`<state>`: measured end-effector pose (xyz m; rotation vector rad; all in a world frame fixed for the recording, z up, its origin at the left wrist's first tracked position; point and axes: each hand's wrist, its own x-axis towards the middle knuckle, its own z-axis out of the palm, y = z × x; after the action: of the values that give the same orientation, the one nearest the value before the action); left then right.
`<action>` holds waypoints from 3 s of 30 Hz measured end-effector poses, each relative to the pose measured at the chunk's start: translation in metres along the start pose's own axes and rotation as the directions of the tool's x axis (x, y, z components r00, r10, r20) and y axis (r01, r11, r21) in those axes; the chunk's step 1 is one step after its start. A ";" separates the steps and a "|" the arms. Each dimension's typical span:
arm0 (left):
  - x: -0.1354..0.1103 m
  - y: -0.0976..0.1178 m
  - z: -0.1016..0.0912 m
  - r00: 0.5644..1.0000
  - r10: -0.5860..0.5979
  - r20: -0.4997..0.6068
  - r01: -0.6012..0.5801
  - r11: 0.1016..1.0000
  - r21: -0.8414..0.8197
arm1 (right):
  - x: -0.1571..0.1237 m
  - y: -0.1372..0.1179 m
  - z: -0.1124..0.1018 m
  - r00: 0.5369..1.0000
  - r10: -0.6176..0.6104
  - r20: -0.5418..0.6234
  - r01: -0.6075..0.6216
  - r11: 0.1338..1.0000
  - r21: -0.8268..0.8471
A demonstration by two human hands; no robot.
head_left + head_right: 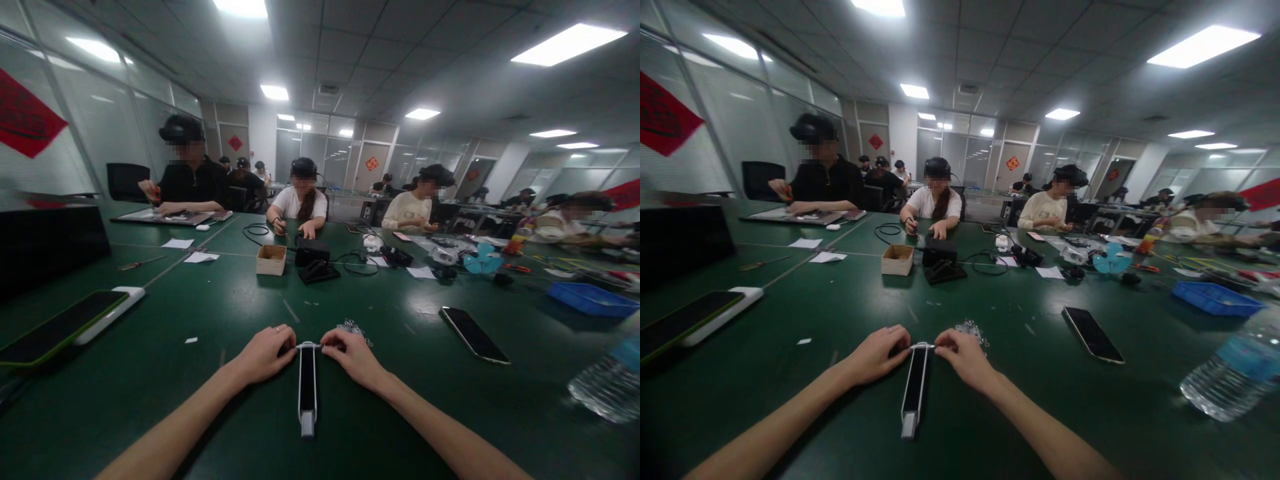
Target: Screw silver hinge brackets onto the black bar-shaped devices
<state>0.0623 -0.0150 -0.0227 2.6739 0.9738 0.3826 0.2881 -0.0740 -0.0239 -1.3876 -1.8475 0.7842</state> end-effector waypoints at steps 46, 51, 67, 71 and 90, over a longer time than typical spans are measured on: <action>-0.002 0.004 -0.003 1.000 -0.016 -0.002 0.016 1.000 -0.015 | 0.006 0.052 -0.080 0.991 -0.127 0.032 0.107 0.642 -0.759; -0.002 0.005 -0.004 1.000 -0.009 -0.012 0.009 1.000 -0.001 | 0.018 0.045 -0.076 0.993 -0.069 0.093 0.116 0.605 -0.788; -0.002 0.002 0.000 1.000 -0.022 0.006 0.022 1.000 0.018 | 0.063 0.032 -0.071 0.938 0.312 0.150 -0.072 0.600 -0.797; -0.002 0.003 -0.001 1.000 -0.018 0.001 0.018 1.000 0.014 | 0.076 0.038 -0.077 0.881 0.431 0.198 -0.142 0.638 -0.756; -0.002 0.003 0.001 1.000 0.019 -0.025 -0.018 0.999 0.031 | 0.017 -0.005 -0.031 0.987 -0.026 0.159 0.081 0.933 -0.352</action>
<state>0.0628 -0.0186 -0.0226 2.7140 0.9712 0.4094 0.3070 -0.0564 0.0012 -1.5245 -2.2220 0.5552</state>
